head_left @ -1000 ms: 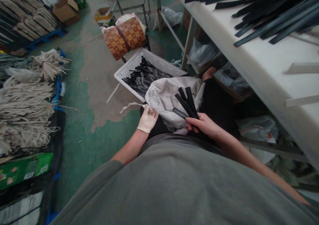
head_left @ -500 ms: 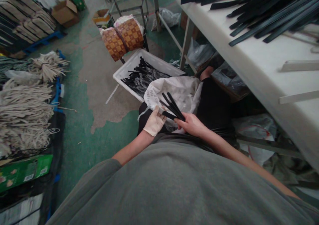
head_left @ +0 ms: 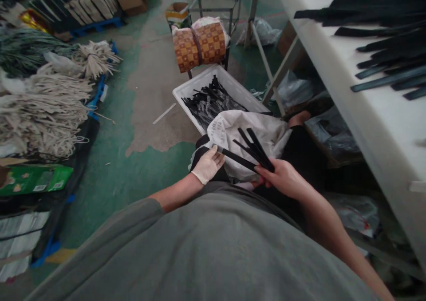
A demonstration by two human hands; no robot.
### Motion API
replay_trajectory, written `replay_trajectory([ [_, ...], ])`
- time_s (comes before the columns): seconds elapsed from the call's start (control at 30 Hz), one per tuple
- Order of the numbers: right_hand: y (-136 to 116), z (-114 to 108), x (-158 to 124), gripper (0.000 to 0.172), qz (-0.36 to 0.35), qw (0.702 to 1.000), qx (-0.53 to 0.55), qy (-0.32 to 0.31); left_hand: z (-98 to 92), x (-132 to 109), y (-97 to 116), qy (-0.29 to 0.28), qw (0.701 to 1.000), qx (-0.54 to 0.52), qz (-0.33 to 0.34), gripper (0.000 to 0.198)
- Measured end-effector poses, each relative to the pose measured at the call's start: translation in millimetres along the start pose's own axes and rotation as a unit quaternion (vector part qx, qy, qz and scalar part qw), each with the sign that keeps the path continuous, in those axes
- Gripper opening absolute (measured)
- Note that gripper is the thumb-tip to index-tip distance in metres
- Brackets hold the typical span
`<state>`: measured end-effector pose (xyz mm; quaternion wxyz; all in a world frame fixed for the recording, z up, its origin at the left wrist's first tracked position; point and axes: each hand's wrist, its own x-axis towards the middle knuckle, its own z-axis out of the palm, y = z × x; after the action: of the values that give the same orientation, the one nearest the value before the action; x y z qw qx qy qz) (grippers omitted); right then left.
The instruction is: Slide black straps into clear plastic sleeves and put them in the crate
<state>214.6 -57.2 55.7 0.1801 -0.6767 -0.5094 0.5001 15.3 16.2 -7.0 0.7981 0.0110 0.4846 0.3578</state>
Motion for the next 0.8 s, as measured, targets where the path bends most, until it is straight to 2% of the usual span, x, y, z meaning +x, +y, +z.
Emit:
replay_trajectory([
  [0.1,-11,8,8,0.025,0.001,0.998,-0.061,0.02,3.9,-7,-11,-0.034,0.999,0.011,-0.024,0.02],
  [0.17,-15,12,10,0.026,0.003,0.998,-0.063,0.001,5.7,-8,-14,-0.054,0.998,0.016,-0.027,0.022],
  [0.27,-15,3,4,0.029,-0.001,1.0,-0.021,-0.021,2.6,-5,-6,-0.034,0.999,-0.008,0.002,0.019],
  [0.37,-15,-9,-1,0.03,-0.02,0.999,-0.042,0.016,-1.2,-7,-3,-0.021,0.999,-0.028,0.01,0.017],
  [0.43,-20,-7,2,0.031,-0.024,0.996,-0.086,0.031,-0.6,-12,-9,-0.053,0.998,-0.013,-0.015,0.02],
  [0.53,-25,1,8,0.031,-0.007,0.995,-0.098,0.009,1.3,-13,-17,-0.088,0.995,0.012,-0.035,0.026],
  [0.63,-20,-1,7,0.031,-0.003,0.999,-0.05,-0.005,-1.6,-7,-10,-0.049,0.999,-0.003,0.005,0.026],
  [0.7,-15,-6,4,0.031,-0.011,0.998,-0.055,0.008,-3.8,-4,-6,-0.031,0.999,-0.013,0.026,0.026],
  [0.8,-13,-4,5,0.032,-0.011,0.994,-0.101,0.032,-0.9,-8,-12,-0.079,0.997,0.012,0.006,0.029],
])
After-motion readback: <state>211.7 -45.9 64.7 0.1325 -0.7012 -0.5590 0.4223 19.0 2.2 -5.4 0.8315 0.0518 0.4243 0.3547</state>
